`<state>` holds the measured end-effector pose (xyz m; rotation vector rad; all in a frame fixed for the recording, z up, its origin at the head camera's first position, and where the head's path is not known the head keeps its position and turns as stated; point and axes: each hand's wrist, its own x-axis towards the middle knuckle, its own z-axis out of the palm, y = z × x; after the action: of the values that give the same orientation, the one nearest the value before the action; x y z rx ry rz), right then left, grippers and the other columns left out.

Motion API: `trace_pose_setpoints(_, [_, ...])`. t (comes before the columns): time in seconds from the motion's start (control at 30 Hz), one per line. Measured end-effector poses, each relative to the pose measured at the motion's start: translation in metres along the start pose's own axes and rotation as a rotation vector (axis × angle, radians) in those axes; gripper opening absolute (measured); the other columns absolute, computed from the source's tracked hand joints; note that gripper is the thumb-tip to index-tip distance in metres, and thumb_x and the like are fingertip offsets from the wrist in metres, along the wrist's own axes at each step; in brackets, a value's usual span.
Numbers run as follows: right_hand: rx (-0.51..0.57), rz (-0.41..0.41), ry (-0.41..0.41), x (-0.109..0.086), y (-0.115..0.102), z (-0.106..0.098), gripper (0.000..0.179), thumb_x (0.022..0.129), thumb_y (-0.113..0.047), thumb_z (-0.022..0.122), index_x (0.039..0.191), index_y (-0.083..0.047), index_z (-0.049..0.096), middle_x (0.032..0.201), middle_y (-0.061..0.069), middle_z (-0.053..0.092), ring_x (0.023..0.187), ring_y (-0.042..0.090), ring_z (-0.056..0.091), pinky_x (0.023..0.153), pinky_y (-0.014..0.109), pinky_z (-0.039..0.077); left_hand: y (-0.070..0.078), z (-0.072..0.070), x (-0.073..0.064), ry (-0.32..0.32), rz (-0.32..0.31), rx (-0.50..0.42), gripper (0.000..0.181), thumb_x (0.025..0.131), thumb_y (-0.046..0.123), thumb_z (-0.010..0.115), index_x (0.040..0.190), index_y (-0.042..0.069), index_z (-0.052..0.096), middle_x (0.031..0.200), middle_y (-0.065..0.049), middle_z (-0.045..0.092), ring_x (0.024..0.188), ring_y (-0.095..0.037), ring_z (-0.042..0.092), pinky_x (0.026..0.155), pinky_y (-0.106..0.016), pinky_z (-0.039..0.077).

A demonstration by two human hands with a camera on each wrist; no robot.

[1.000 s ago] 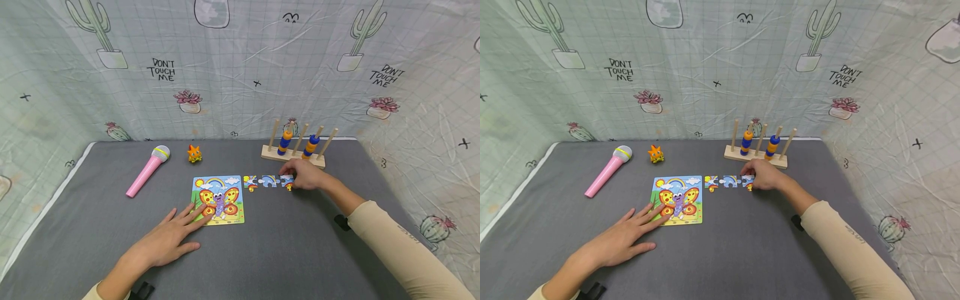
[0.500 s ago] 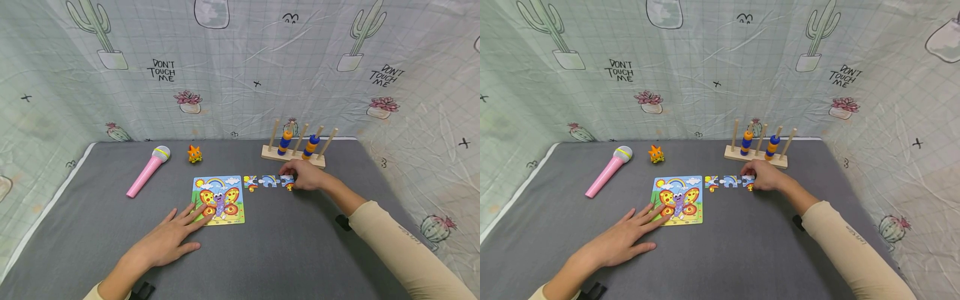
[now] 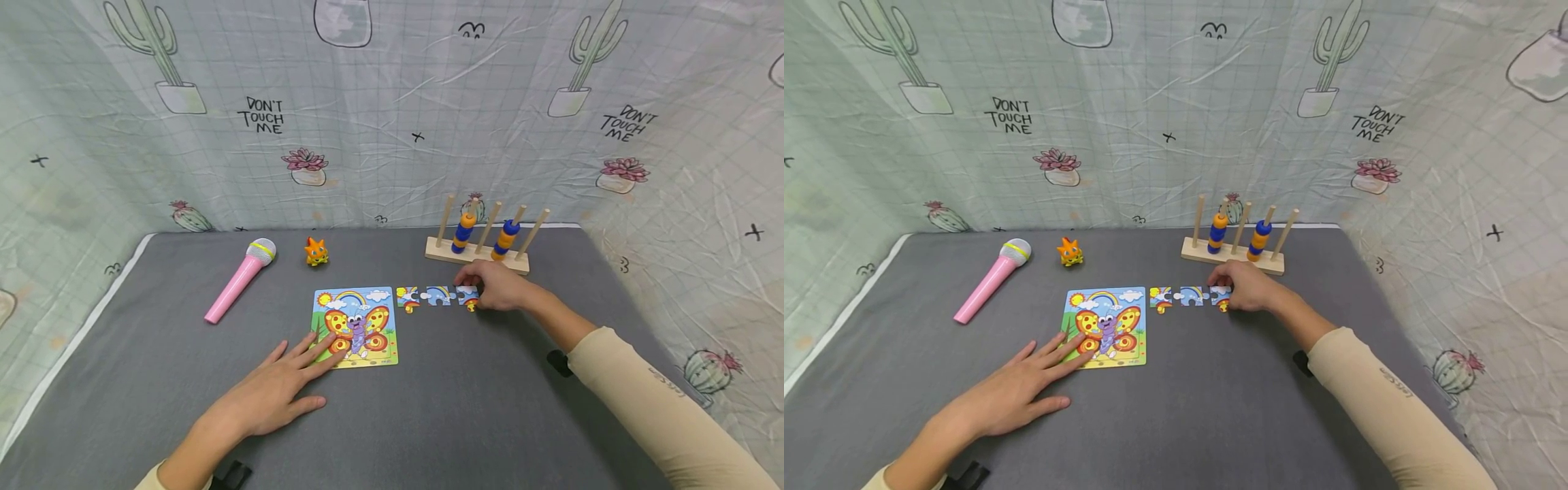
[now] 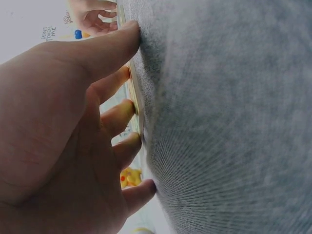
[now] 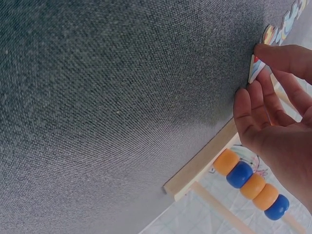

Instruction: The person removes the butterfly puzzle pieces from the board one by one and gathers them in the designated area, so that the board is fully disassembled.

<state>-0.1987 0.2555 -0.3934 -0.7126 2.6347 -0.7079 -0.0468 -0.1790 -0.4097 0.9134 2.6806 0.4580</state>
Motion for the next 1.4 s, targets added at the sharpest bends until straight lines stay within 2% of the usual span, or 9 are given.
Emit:
trace_pose_setpoints(0.27, [-0.007, 0.024, -0.015, 0.002, -0.001, 0.0, 0.05, 0.073, 0.013, 0.075, 0.121, -0.003, 0.072, 0.11, 0.012, 0.071, 0.103, 0.028, 0.063, 0.092, 0.049, 0.053, 0.001, -0.002, 0.0, 0.007, 0.012, 0.012, 0.067, 0.1, 0.043, 0.067, 0.161, 0.029, 0.042, 0.173, 0.001, 0.029, 0.158, -0.038, 0.027, 0.117, -0.075, 0.027])
trace_pose_setpoints(0.47, [-0.005, 0.023, -0.017, 0.002, -0.003, -0.001, 0.05, 0.074, 0.014, 0.074, 0.121, -0.002, 0.071, 0.11, 0.012, 0.071, 0.102, 0.029, 0.063, 0.093, 0.05, 0.053, 0.0, -0.003, 0.001, -0.011, 0.009, 0.019, 0.068, 0.1, 0.044, 0.067, 0.162, 0.03, 0.04, 0.173, 0.001, 0.027, 0.158, -0.038, 0.027, 0.117, -0.075, 0.026])
trace_pose_setpoints(0.67, [-0.072, 0.014, 0.003, -0.001, -0.009, -0.001, 0.056, 0.073, 0.013, 0.074, 0.127, 0.0, 0.067, 0.116, 0.017, 0.068, 0.107, 0.033, 0.063, 0.097, 0.053, 0.052, 0.0, -0.001, 0.001, -0.017, 0.007, 0.041, 0.07, 0.1, 0.044, 0.067, 0.162, 0.029, 0.039, 0.173, 0.001, 0.026, 0.159, -0.036, 0.025, 0.119, -0.073, 0.026])
trace_pose_setpoints(0.83, [-0.137, 0.027, 0.047, -0.001, -0.026, -0.001, 0.06, 0.072, 0.012, 0.068, 0.131, 0.0, 0.067, 0.13, 0.021, 0.063, 0.119, 0.038, 0.059, 0.104, 0.057, 0.05, 0.001, -0.002, 0.001, 0.002, 0.022, 0.068, 0.072, 0.099, 0.042, 0.07, 0.162, 0.027, 0.039, 0.173, -0.002, 0.027, 0.159, -0.035, 0.027, 0.121, -0.07, 0.026])
trace_pose_setpoints(0.93, [-0.143, 0.015, 0.067, 0.003, -0.038, 0.0, 0.055, 0.077, 0.009, 0.069, 0.131, -0.002, 0.068, 0.134, 0.02, 0.062, 0.123, 0.038, 0.059, 0.104, 0.056, 0.05, 0.002, -0.004, 0.002, 0.013, 0.037, 0.091, 0.074, 0.099, 0.041, 0.071, 0.163, 0.026, 0.038, 0.173, -0.003, 0.028, 0.158, -0.034, 0.028, 0.122, -0.069, 0.026])
trace_pose_setpoints(1.13, [-0.11, -0.055, 0.047, 0.021, -0.066, 0.008, 0.046, 0.086, 0.001, 0.076, 0.131, -0.002, 0.068, 0.131, 0.017, 0.064, 0.121, 0.035, 0.062, 0.103, 0.053, 0.053, 0.004, -0.006, -0.001, 0.027, 0.082, 0.138, 0.07, 0.099, 0.04, 0.07, 0.161, 0.023, 0.043, 0.173, -0.002, 0.028, 0.156, -0.029, 0.036, 0.122, -0.066, 0.028])
trace_pose_setpoints(1.4, [-0.076, -0.135, 0.008, 0.041, -0.095, 0.027, 0.041, 0.09, -0.003, 0.075, 0.131, -0.004, 0.069, 0.125, 0.013, 0.066, 0.118, 0.031, 0.065, 0.101, 0.047, 0.055, 0.01, -0.008, -0.008, 0.019, 0.087, 0.176, 0.067, 0.099, 0.04, 0.071, 0.159, 0.022, 0.047, 0.171, -0.005, 0.033, 0.154, -0.028, 0.039, 0.12, -0.066, 0.031])
